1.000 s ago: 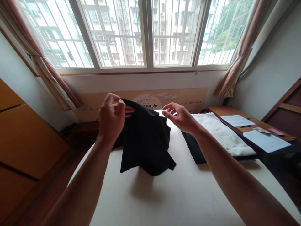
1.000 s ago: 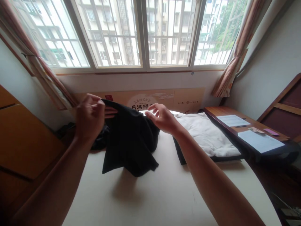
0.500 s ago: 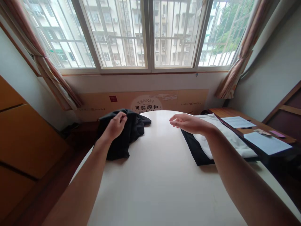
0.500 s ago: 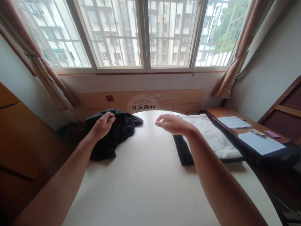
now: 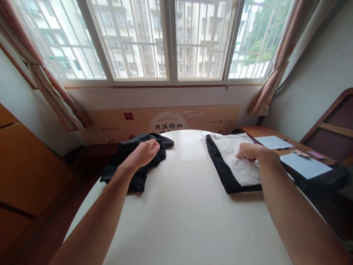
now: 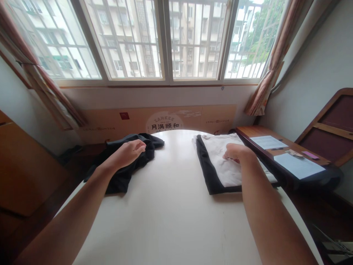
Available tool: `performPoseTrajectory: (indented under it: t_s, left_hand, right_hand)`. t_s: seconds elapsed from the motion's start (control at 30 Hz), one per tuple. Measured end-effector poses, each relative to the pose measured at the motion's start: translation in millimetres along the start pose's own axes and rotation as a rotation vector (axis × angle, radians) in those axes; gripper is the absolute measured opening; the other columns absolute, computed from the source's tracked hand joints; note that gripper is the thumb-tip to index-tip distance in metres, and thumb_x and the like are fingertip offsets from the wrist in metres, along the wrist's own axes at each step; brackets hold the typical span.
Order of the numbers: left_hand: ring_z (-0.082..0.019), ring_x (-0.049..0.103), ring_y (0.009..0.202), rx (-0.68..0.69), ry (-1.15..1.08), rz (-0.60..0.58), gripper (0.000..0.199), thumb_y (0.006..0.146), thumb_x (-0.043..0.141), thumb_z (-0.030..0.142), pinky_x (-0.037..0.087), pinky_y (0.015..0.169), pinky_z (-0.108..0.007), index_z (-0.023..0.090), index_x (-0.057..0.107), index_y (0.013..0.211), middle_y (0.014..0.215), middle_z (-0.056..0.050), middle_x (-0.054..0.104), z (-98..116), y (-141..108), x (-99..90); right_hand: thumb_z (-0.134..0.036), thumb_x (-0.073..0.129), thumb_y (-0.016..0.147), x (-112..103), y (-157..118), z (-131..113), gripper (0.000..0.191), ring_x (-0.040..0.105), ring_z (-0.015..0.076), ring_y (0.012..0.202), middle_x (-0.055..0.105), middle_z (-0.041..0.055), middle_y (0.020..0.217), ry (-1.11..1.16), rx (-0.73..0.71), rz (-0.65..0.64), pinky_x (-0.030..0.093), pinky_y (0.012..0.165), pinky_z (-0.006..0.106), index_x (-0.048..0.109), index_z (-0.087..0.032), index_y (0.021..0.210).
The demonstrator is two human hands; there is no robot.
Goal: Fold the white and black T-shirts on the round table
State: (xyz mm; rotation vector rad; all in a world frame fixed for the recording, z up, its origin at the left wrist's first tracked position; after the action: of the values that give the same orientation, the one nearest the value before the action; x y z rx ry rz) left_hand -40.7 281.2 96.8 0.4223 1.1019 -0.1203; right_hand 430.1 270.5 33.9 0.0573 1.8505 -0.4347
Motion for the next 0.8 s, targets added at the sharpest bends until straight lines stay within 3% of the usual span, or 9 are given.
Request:
performPoseTrajectory:
  t_s: [0.1,0.2,0.3,0.4,0.53,0.6,0.67,0.73,0.8]
  left_hand:
    - [-0.025,0.072,0.086,0.024,-0.052,-0.027,0.034,0.098,0.047,0.049,0.051,0.075,-0.032,0.022,0.067,0.092,0.093,-0.005,0.077,19,-3,-3.3]
    - [-0.024,0.071,0.085,0.044,-0.100,-0.020,0.036,0.098,0.047,0.050,0.051,0.077,-0.033,0.021,0.068,0.092,0.092,-0.005,0.077,34,-5,-8.8]
    - [-0.023,0.071,0.085,0.087,-0.173,-0.027,0.036,0.099,0.049,0.051,0.051,0.077,-0.033,0.021,0.069,0.098,0.094,-0.005,0.078,60,-11,-11.8]
    - [-0.023,0.071,0.085,0.161,-0.271,-0.087,0.037,0.101,0.047,0.051,0.053,0.078,-0.034,0.021,0.069,0.098,0.096,-0.005,0.078,99,-24,-8.7]
    - [-0.026,0.071,0.104,0.287,-0.381,-0.135,0.037,0.100,0.054,0.056,0.056,0.092,-0.038,0.023,0.068,0.108,0.113,-0.008,0.076,145,-48,1.4]
    - [-0.029,0.068,0.117,0.312,-0.377,-0.054,0.045,0.095,0.063,0.060,0.054,0.100,-0.042,0.024,0.063,0.122,0.127,-0.010,0.071,152,-52,4.8]
    - [-0.031,0.064,0.124,0.297,-0.375,0.099,0.051,0.093,0.066,0.059,0.052,0.105,-0.046,0.023,0.058,0.129,0.135,-0.013,0.067,148,-50,4.2]
    - [-0.032,0.065,0.123,0.257,-0.403,0.222,0.041,0.098,0.061,0.055,0.052,0.104,-0.047,0.022,0.059,0.122,0.131,-0.013,0.068,138,-45,1.4]
    - [-0.030,0.070,0.113,0.207,-0.427,0.268,0.029,0.102,0.053,0.049,0.056,0.098,-0.044,0.022,0.060,0.108,0.116,-0.011,0.073,129,-39,-3.4]
  right_hand:
    - [-0.020,0.075,0.081,-1,-14,-14,0.026,0.062,0.0202,0.056,0.064,0.0108,0.061,0.089,-0.041,-0.084,0.048,0.055,0.031,0.061,-0.014,0.060]
    - [-0.022,0.068,0.089,-18,-34,-31,0.027,0.065,0.0178,0.064,0.067,0.0107,0.072,0.232,-0.141,-0.076,0.051,0.058,0.027,0.061,-0.016,0.064]
    - [-0.035,0.071,0.092,-40,-60,-59,0.028,0.064,0.0153,0.065,0.066,0.0054,0.074,0.492,-0.391,-0.072,0.055,0.060,0.025,0.062,-0.017,0.074]
    - [-0.054,0.079,0.087,-60,-91,-96,0.039,0.063,0.0148,0.061,0.064,0.0018,0.070,0.830,-0.658,-0.060,0.057,0.058,0.026,0.064,-0.018,0.083]
    - [-0.059,0.084,0.082,-73,-135,-149,0.045,0.068,0.0176,0.065,0.067,0.0000,0.072,1.276,-0.903,-0.033,0.062,0.060,0.030,0.060,-0.021,0.088]
    - [-0.059,0.082,0.084,-75,-156,-171,0.044,0.072,0.0192,0.072,0.069,-0.0001,0.075,1.416,-0.991,-0.005,0.065,0.066,0.034,0.057,-0.022,0.089]
    - [-0.061,0.078,0.088,-75,-173,-187,0.043,0.075,0.0208,0.081,0.072,0.0012,0.080,1.480,-1.050,0.031,0.066,0.073,0.037,0.056,-0.023,0.091]
    - [-0.064,0.074,0.090,-74,-182,-195,0.044,0.076,0.0224,0.088,0.075,0.0028,0.085,1.487,-1.080,0.084,0.066,0.078,0.040,0.055,-0.024,0.092]
    - [-0.067,0.070,0.091,-75,-179,-195,0.045,0.076,0.0237,0.093,0.076,0.0042,0.089,1.449,-1.070,0.169,0.065,0.080,0.041,0.053,-0.025,0.092]
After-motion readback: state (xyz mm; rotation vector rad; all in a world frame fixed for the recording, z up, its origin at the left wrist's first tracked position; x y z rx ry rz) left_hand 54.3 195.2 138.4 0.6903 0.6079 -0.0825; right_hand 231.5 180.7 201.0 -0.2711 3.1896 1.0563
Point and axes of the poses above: each hand's wrist, its own y-axis towards the middle knuckle, its own x-axis out of the palm, z = x × y, the point moved 5 cm from there along y, towards the middle knuckle
